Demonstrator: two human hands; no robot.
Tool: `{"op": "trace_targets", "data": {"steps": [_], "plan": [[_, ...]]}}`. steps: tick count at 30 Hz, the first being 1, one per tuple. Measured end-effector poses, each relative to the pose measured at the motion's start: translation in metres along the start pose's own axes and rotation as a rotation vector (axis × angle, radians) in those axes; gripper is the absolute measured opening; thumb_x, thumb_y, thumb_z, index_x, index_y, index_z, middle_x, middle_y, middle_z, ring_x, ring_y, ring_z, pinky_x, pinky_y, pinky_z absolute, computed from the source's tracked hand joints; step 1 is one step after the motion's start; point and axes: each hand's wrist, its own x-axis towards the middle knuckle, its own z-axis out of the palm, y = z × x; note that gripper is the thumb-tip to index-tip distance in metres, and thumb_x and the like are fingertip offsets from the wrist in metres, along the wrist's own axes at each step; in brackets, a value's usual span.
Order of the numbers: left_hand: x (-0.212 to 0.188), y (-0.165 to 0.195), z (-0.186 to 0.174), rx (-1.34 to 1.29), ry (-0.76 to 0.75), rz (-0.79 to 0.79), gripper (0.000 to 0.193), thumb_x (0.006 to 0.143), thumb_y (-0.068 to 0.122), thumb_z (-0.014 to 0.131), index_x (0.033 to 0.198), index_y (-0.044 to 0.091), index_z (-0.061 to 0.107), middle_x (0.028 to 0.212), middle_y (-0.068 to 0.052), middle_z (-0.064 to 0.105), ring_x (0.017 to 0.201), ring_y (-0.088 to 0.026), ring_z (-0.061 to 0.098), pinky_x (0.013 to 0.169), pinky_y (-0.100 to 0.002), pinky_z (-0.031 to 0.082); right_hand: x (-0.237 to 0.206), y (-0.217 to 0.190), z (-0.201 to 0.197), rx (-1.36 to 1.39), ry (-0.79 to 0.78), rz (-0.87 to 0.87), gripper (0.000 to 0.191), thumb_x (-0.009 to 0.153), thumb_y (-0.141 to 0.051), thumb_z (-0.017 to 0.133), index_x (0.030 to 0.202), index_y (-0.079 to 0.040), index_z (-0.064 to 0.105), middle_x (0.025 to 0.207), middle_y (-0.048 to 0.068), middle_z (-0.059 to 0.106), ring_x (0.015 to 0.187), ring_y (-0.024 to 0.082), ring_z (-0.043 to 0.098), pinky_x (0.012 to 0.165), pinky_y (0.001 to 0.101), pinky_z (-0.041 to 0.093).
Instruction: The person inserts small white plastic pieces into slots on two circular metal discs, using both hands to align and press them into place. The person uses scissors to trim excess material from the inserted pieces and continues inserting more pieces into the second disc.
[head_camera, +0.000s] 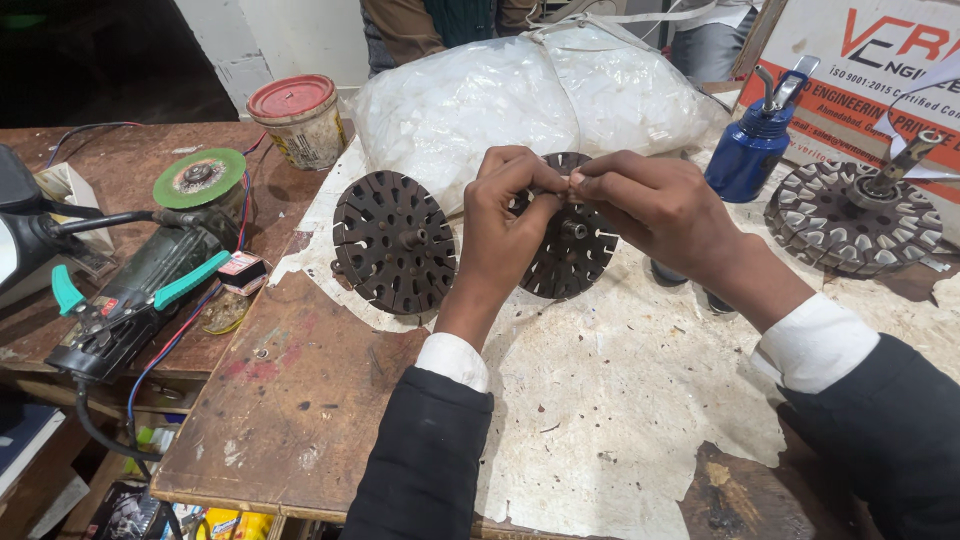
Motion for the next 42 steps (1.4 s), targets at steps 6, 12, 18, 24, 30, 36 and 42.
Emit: {"op": "trace_targets", "data": {"steps": [6, 12, 18, 24, 30, 36, 42], "plan": [[0.0, -0.01, 0.0, 0.203, 0.027, 0.081, 0.011, 0.084, -0.006, 0.065, 0.086, 0.003, 0.072, 0.103, -0.007, 0.07, 0.111, -0.023, 0.06, 0.094, -0.036, 0.051, 0.006, -0.003, 0.006, 0.115, -0.015, 0.252, 0.01, 0.092, -0.004, 0.077, 0.1, 0.0, 0.07, 0.099, 0.01, 0.075, 0.087, 0.021, 0.076, 0.072, 0.0315, 0.059], [-0.006, -0.027, 0.007, 0.063, -0.012, -0.124, 0.021, 0.092, 0.004, 0.065, 0.112, 0.005, 0.06, 0.134, -0.017, 0.045, 0.127, -0.03, 0.055, 0.104, -0.039, 0.049, 0.011, -0.003, 0.017, 0.375, -0.087, 0.75, 0.016, 0.089, -0.007, 0.076, 0.103, -0.001, 0.077, 0.086, 0.008, 0.079, 0.079, 0.012, 0.077, 0.071, 0.0257, 0.062], [-0.005, -0.037, 0.009, -0.183, -0.013, -0.36, 0.033, 0.099, 0.016, 0.06, 0.127, 0.004, 0.046, 0.123, -0.011, 0.061, 0.115, -0.021, 0.062, 0.098, -0.036, 0.05, 0.011, -0.003, 0.023, 0.548, 0.016, 0.935, 0.013, 0.091, -0.007, 0.074, 0.101, -0.001, 0.077, 0.086, 0.006, 0.078, 0.078, 0.011, 0.076, 0.069, 0.0252, 0.064], [-0.009, -0.039, 0.014, -0.278, -0.087, -0.392, 0.026, 0.107, 0.022, 0.051, 0.122, 0.002, 0.054, 0.112, -0.01, 0.065, 0.105, -0.015, 0.06, 0.094, -0.033, 0.05, 0.011, -0.008, 0.021, 0.482, 0.059, 0.856, 0.014, 0.091, -0.01, 0.075, 0.101, 0.0, 0.077, 0.084, 0.007, 0.077, 0.074, 0.009, 0.074, 0.067, 0.0254, 0.06], [-0.01, -0.039, 0.015, -0.28, -0.092, -0.427, 0.03, 0.107, 0.025, 0.047, 0.122, 0.001, 0.055, 0.111, -0.008, 0.065, 0.103, -0.012, 0.06, 0.093, -0.031, 0.049, 0.015, -0.006, 0.014, 0.242, -0.06, 0.865, 0.016, 0.087, -0.014, 0.077, 0.097, -0.002, 0.079, 0.08, 0.008, 0.077, 0.07, 0.011, 0.073, 0.065, 0.0262, 0.059], [-0.011, -0.037, 0.015, -0.254, -0.071, -0.4, 0.028, 0.104, 0.023, 0.05, 0.116, -0.001, 0.059, 0.102, -0.008, 0.067, 0.096, -0.013, 0.06, 0.087, -0.031, 0.049, 0.016, -0.01, 0.015, 0.261, -0.04, 0.9, 0.013, 0.084, -0.012, 0.078, 0.093, -0.002, 0.08, 0.074, 0.006, 0.075, 0.065, 0.01, 0.068, 0.06, 0.0261, 0.054], [-0.011, -0.039, 0.018, -0.226, -0.022, -0.363, 0.025, 0.102, 0.021, 0.049, 0.112, -0.001, 0.058, 0.098, -0.008, 0.067, 0.093, -0.013, 0.06, 0.085, -0.031, 0.049, 0.02, -0.004, 0.007, 0.411, -0.138, 0.908, 0.015, 0.086, -0.015, 0.079, 0.096, -0.004, 0.079, 0.072, 0.002, 0.072, 0.062, 0.009, 0.063, 0.057, 0.0275, 0.052]]}}
